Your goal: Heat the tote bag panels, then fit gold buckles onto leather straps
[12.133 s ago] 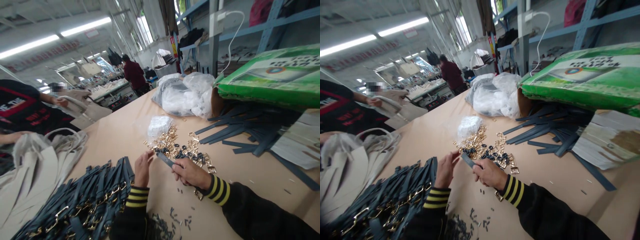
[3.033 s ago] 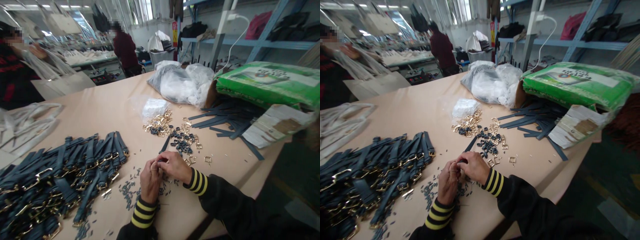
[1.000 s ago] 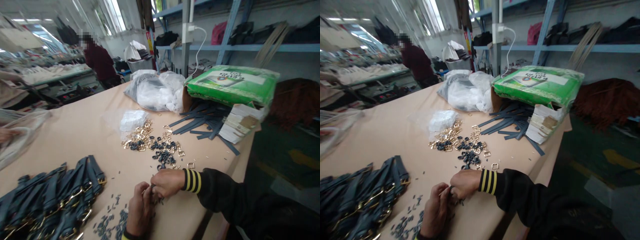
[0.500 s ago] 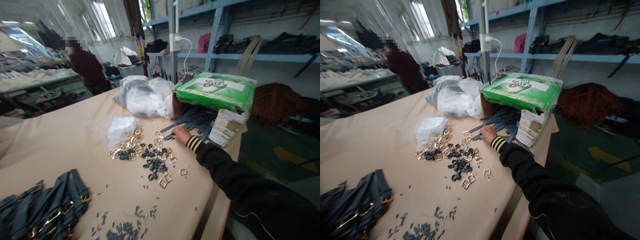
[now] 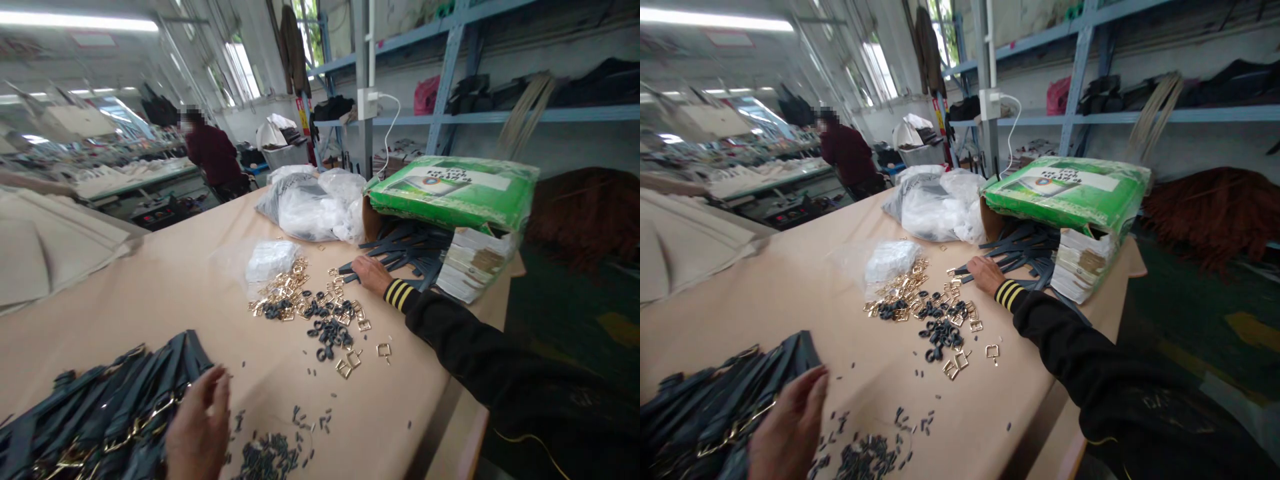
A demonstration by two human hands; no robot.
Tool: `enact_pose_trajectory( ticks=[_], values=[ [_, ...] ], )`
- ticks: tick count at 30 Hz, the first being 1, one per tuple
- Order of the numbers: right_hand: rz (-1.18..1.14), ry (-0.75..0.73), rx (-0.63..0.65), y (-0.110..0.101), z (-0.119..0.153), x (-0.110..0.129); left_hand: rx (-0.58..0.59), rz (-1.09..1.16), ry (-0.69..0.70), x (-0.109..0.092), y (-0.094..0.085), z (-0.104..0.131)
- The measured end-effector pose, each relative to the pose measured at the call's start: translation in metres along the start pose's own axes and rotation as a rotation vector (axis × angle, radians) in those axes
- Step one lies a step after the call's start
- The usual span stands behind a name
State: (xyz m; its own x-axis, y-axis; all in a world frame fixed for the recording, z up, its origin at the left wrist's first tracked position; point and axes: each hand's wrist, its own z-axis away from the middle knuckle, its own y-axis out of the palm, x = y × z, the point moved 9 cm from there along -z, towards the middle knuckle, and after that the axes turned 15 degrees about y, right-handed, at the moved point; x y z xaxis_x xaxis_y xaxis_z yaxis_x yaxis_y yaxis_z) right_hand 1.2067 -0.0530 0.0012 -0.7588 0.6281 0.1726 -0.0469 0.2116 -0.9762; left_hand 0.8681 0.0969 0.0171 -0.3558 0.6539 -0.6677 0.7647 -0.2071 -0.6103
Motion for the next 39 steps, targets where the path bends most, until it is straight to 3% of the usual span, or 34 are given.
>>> enact_pose_trajectory(
  ticks=[2, 4, 7, 11, 14, 20, 28, 31, 33, 35, 37, 39],
  values=[
    [-0.039, -0.094, 0.018, -0.01, 0.015, 0.038, 0.147, 0.214, -0.123, -0.017, 0.053, 0.021],
    [-0.158, -0.264, 0.103, -0.014, 0.04, 0.086, 0.205, 0.53, -0.212, -0.037, 0.093, 0.035],
    [-0.497, -0.379, 0.384, -0.003, 0.075, 0.135, 0.144, 0.809, -0.303, -0.043, 0.115, 0.044],
    [-0.966, -0.212, 0.858, 0.04, 0.098, 0.144, 0.002, 0.926, -0.45, -0.02, 0.112, 0.05],
    [-1.146, -0.088, 1.057, 0.062, 0.104, 0.134, -0.09, 0.953, -0.505, -0.008, 0.106, 0.051],
    [-1.265, 0.067, 1.185, 0.072, 0.111, 0.121, -0.153, 0.915, -0.533, 0.003, 0.1, 0.054],
    [-1.416, 0.105, 1.335, 0.073, 0.121, 0.112, -0.281, 0.9, -0.572, 0.016, 0.091, 0.053],
    [-1.441, 0.189, 1.304, 0.075, 0.121, 0.097, -0.359, 0.875, -0.573, 0.024, 0.084, 0.052],
    [-1.554, 0.283, 1.163, 0.073, 0.111, 0.083, -0.387, 0.857, -0.564, 0.026, 0.079, 0.052],
    [-1.772, 0.4, 0.949, 0.067, 0.093, 0.066, -0.321, 0.874, -0.519, 0.018, 0.08, 0.05],
    [-1.971, 0.48, 0.749, 0.058, 0.078, 0.054, -0.058, 0.908, -0.436, -0.005, 0.096, 0.05],
    [-2.064, 0.495, 0.642, 0.05, 0.069, 0.053, 0.401, 0.912, -0.342, -0.04, 0.124, 0.064]
  ],
)
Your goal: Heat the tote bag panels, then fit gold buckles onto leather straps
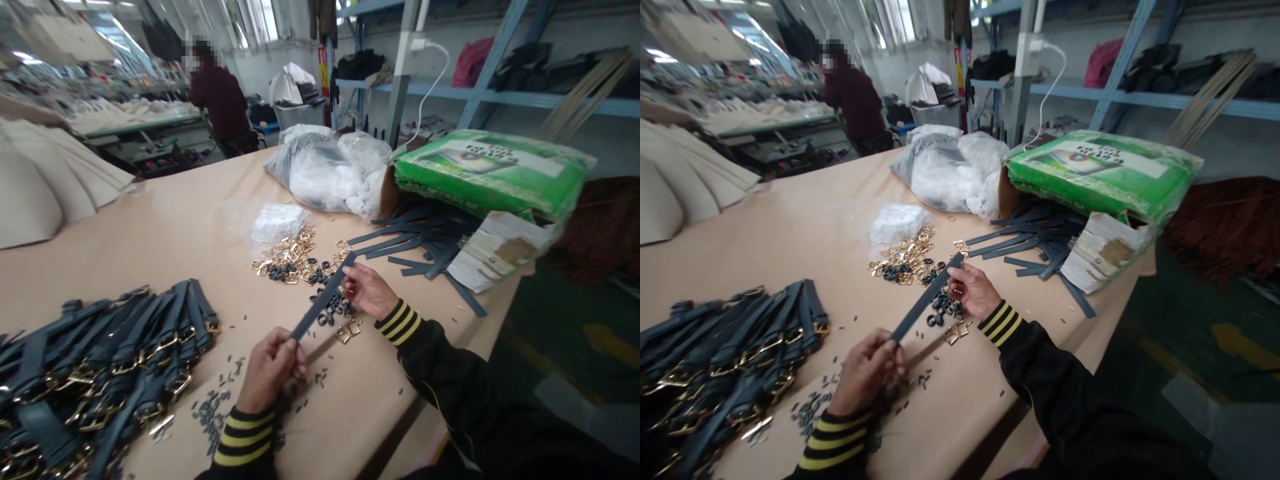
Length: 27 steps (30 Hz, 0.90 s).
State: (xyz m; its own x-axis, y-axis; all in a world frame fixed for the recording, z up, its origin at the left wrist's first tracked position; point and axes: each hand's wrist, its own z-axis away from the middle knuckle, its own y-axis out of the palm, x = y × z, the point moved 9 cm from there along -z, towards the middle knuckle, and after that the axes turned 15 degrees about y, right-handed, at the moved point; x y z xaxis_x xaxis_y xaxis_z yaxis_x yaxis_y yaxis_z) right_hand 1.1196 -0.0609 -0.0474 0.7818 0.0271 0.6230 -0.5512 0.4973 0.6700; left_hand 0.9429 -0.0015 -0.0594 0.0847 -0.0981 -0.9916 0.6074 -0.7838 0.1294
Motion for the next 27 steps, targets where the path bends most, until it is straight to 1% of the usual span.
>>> enact_pose_trajectory(
  ticks=[1, 2, 3, 4, 5, 6, 8, 9, 10, 11, 13, 15, 17, 19, 21, 23, 24, 25, 26, 27],
  values=[
    [0.016, -0.001, 0.014, 0.006, -0.002, 0.0, 0.223, -0.038, -0.075, 0.006, 0.024, 0.008],
    [0.063, 0.027, 0.039, 0.015, -0.003, -0.004, 0.416, -0.061, -0.139, 0.011, 0.043, 0.017],
    [0.14, 0.085, 0.075, 0.023, -0.004, -0.012, 0.547, -0.067, -0.18, 0.014, 0.056, 0.026],
    [0.235, 0.163, 0.115, 0.032, -0.005, -0.025, 0.589, -0.067, -0.188, 0.015, 0.06, 0.028],
    [0.331, 0.245, 0.153, 0.038, -0.004, -0.039, 0.525, -0.075, -0.159, 0.013, 0.055, 0.023],
    [0.412, 0.316, 0.184, 0.043, -0.002, -0.052, 0.376, -0.099, -0.11, 0.01, 0.041, 0.013],
    [0.51, 0.409, 0.238, 0.049, 0.002, -0.073, 0.017, -0.154, -0.026, 0.003, 0.003, -0.001],
    [0.536, 0.439, 0.256, 0.05, 0.004, -0.08, -0.103, -0.164, -0.009, 0.002, -0.011, -0.003],
    [0.553, 0.465, 0.268, 0.051, 0.005, -0.086, -0.157, -0.152, -0.008, 0.004, -0.019, -0.005],
    [0.563, 0.493, 0.278, 0.052, 0.006, -0.091, -0.157, -0.124, -0.016, 0.007, -0.021, -0.007],
    [0.552, 0.543, 0.284, 0.052, 0.006, -0.097, -0.129, -0.058, -0.021, 0.011, -0.019, -0.008],
    [0.512, 0.567, 0.284, 0.051, 0.004, -0.1, -0.166, -0.012, -0.015, 0.015, -0.021, -0.008],
    [0.472, 0.561, 0.274, 0.048, 0.001, -0.1, -0.214, 0.01, -0.014, 0.018, -0.025, -0.007],
    [0.463, 0.537, 0.264, 0.046, -0.003, -0.099, -0.245, -0.035, 0.003, 0.018, -0.029, -0.007],
    [0.47, 0.522, 0.262, 0.045, -0.005, -0.099, -0.291, -0.204, 0.09, 0.009, -0.035, -0.008],
    [0.461, 0.532, 0.263, 0.044, -0.006, -0.1, -0.353, -0.512, 0.275, -0.014, -0.039, -0.008],
    [0.448, 0.546, 0.257, 0.044, -0.006, -0.101, -0.363, -0.679, 0.382, -0.026, -0.036, -0.006],
    [0.433, 0.564, 0.249, 0.044, -0.006, -0.103, -0.346, -0.82, 0.478, -0.036, -0.029, -0.005],
    [0.42, 0.581, 0.241, 0.044, -0.005, -0.104, -0.303, -0.919, 0.544, -0.042, -0.021, -0.004],
    [0.409, 0.596, 0.235, 0.044, -0.005, -0.105, -0.249, -0.969, 0.57, -0.043, -0.014, -0.005]
  ],
)
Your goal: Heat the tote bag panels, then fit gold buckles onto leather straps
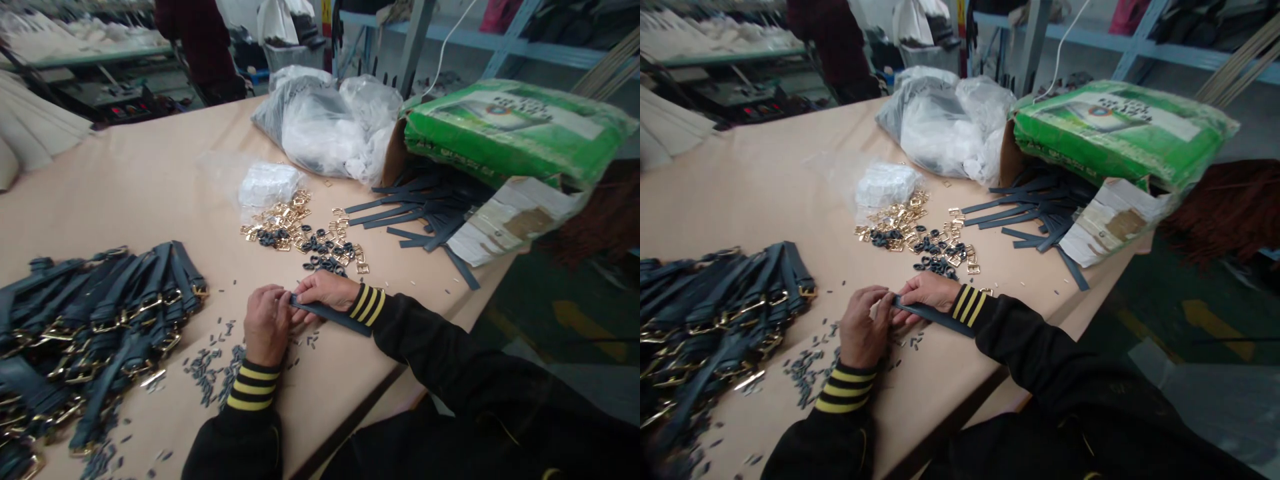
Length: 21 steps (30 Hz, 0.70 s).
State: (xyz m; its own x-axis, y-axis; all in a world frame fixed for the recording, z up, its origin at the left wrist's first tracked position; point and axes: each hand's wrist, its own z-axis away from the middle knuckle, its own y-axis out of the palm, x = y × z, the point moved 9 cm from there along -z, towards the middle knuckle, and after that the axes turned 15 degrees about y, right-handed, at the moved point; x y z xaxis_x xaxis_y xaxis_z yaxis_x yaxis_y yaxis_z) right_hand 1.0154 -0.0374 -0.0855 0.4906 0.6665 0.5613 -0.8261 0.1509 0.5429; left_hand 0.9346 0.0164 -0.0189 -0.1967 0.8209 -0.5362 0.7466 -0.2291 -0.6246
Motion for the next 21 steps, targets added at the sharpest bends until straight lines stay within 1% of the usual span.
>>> enact_pose_trajectory(
  ticks=[1, 3, 7, 9, 11, 13, 14, 16, 18, 21],
  values=[
    [-0.01, 0.009, -0.001, 0.0, 0.0, 0.0, 0.046, 0.006, 0.013, -0.002, 0.004, 0.0],
    [-0.024, 0.013, -0.004, 0.001, 0.0, 0.0, 0.115, 0.057, -0.055, 0.002, 0.011, 0.002],
    [-0.049, 0.001, 0.005, 0.003, 0.002, 0.002, 0.184, 0.2, -0.319, 0.02, 0.016, 0.01],
    [-0.053, 0.002, 0.021, 0.006, 0.004, 0.003, 0.201, 0.356, -0.458, 0.027, 0.021, 0.016],
    [-0.04, 0.002, 0.041, 0.011, 0.004, 0.005, 0.166, 0.59, -0.611, 0.031, 0.027, 0.023],
    [-0.001, -0.005, 0.057, 0.017, 0.004, 0.007, 0.08, 0.807, -0.738, 0.034, 0.033, 0.029],
    [0.025, -0.015, 0.053, 0.02, 0.004, 0.009, 0.031, 0.877, -0.777, 0.035, 0.034, 0.031],
    [0.097, -0.036, 0.016, 0.022, 0.005, 0.011, -0.031, 0.933, -0.81, 0.038, 0.034, 0.033],
    [0.153, -0.054, -0.033, 0.023, 0.006, 0.013, -0.051, 0.928, -0.804, 0.039, 0.034, 0.034],
    [0.136, -0.079, -0.031, 0.024, 0.01, 0.014, -0.076, 0.897, -0.763, 0.038, 0.032, 0.032]
  ],
)
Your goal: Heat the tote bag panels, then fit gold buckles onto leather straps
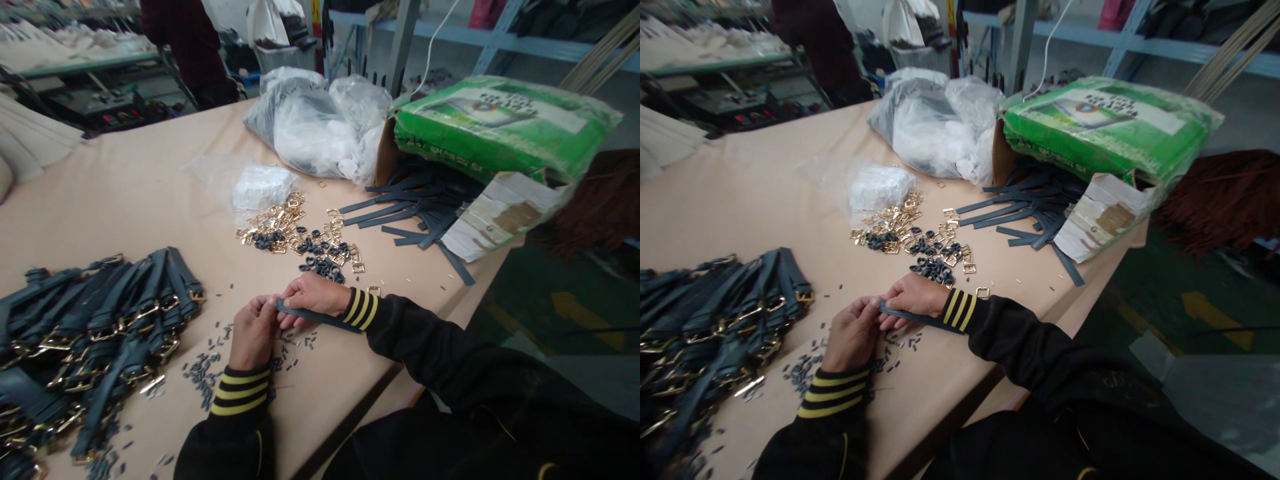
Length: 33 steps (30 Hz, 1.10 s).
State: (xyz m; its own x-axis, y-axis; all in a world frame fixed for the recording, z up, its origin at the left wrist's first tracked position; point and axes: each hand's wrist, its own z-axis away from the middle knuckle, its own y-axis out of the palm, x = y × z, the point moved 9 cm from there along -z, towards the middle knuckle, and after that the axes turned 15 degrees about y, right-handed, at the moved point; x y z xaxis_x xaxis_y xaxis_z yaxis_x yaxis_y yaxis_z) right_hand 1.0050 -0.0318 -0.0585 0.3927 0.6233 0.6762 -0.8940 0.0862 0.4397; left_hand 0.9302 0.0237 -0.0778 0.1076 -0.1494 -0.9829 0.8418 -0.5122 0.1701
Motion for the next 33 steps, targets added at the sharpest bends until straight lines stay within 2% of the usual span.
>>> enact_pose_trajectory(
  ticks=[4, 8, 10, 12, 14, 16, 18, 19, 20, 23, 25, 29, 33],
  values=[
    [-0.046, 0.002, 0.034, -0.002, 0.002, 0.001, 0.05, 0.037, 0.023, -0.003, 0.003, -0.001],
    [-0.061, 0.128, 0.052, -0.004, -0.003, -0.009, 0.011, -0.247, 0.213, -0.015, -0.014, -0.008],
    [-0.025, 0.128, 0.031, -0.005, -0.004, -0.011, 0.005, -0.335, 0.248, -0.015, -0.019, -0.01],
    [0.149, 0.056, -0.07, -0.008, -0.003, -0.007, 0.014, -0.352, 0.222, -0.01, -0.019, -0.011],
    [0.501, -0.114, -0.287, -0.011, 0.004, 0.006, 0.006, -0.345, 0.198, -0.007, -0.018, -0.01],
    [0.883, -0.313, -0.522, -0.004, 0.016, 0.02, -0.008, -0.317, 0.174, -0.006, -0.017, -0.009],
    [1.07, -0.415, -0.651, 0.003, 0.024, 0.026, -0.033, -0.289, 0.145, -0.007, -0.016, -0.007],
    [1.053, -0.399, -0.639, 0.003, 0.023, 0.024, -0.043, -0.288, 0.139, -0.008, -0.017, -0.006],
    [0.972, -0.342, -0.575, 0.001, 0.02, 0.021, -0.047, -0.297, 0.141, -0.01, -0.017, -0.005],
    [0.537, -0.099, -0.234, -0.001, 0.007, 0.001, -0.012, -0.341, 0.188, -0.016, -0.014, -0.004],
    [0.299, -0.012, -0.065, 0.001, 0.006, -0.006, 0.006, -0.369, 0.242, -0.019, -0.013, -0.004],
    [0.118, -0.009, 0.013, 0.0, 0.007, -0.007, -0.002, -0.513, 0.38, -0.032, -0.009, -0.002],
    [0.089, -0.046, 0.026, 0.0, 0.006, -0.005, 0.1, -0.642, 0.386, -0.036, 0.004, 0.002]
  ],
)
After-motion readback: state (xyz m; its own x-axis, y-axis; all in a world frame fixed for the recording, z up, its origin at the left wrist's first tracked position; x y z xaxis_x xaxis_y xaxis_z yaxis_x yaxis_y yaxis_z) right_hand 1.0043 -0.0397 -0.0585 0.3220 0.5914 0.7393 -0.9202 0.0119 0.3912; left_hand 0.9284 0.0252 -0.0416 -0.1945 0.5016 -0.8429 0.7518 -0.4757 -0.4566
